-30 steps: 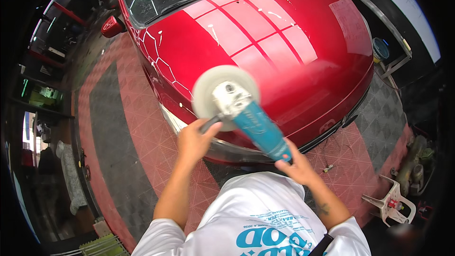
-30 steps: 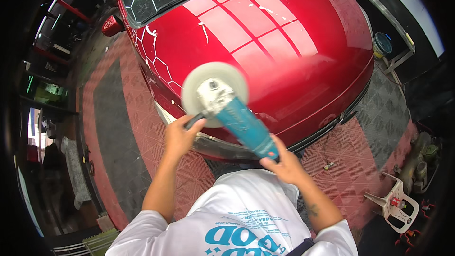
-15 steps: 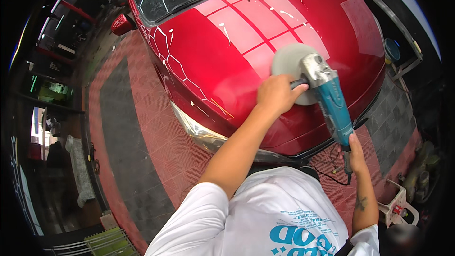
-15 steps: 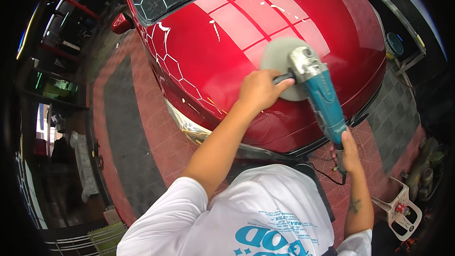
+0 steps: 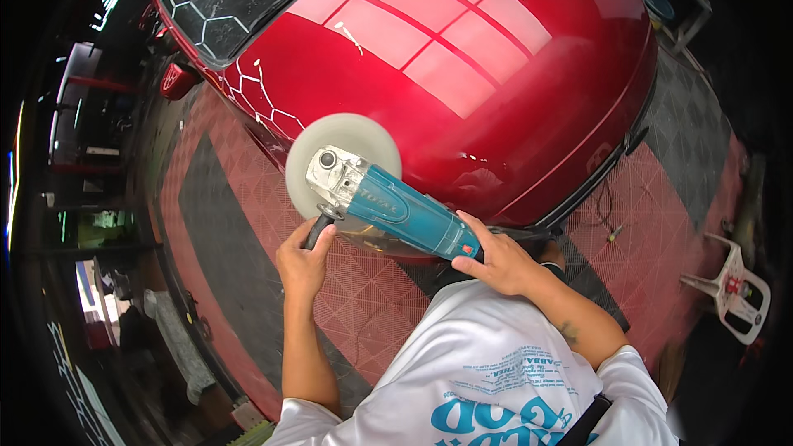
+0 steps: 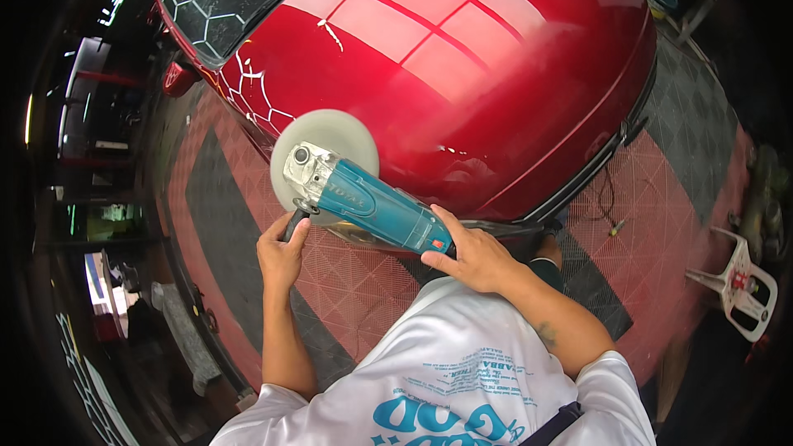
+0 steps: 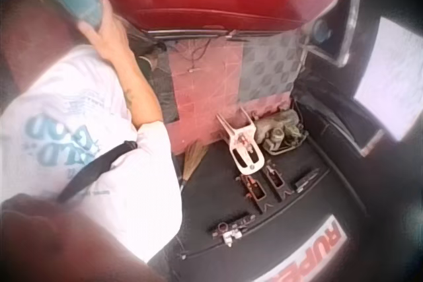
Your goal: The person uses a rotary polisher with a white pad to polish the hood of a red car. They move the tool in overlapping circular motions across the surface, covering the center and edges of the hood.
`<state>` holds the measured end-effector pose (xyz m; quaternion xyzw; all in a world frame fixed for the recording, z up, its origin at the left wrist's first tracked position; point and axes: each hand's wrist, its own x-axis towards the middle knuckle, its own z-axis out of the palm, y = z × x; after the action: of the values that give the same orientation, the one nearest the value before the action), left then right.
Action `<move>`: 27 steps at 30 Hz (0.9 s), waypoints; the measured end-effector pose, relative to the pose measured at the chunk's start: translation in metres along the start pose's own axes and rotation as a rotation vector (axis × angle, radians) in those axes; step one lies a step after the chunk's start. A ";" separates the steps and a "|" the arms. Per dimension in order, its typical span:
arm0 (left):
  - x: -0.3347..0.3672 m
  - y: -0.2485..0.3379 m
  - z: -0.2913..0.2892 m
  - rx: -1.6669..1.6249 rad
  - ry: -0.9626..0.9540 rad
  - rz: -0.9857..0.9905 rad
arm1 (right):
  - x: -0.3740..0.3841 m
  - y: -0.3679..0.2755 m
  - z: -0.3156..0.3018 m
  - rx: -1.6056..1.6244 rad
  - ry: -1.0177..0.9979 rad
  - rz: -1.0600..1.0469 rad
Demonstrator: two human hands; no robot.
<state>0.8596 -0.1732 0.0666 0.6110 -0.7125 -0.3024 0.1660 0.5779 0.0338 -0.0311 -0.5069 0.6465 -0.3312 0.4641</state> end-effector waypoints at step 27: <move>-0.003 -0.040 -0.019 -0.018 -0.287 -0.006 | -0.014 0.026 0.064 -0.012 0.060 0.107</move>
<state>0.9024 -0.1776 0.0559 0.5621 -0.7245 -0.3933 0.0670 0.6293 0.0574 -0.0733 -0.4642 0.6883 -0.3172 0.4585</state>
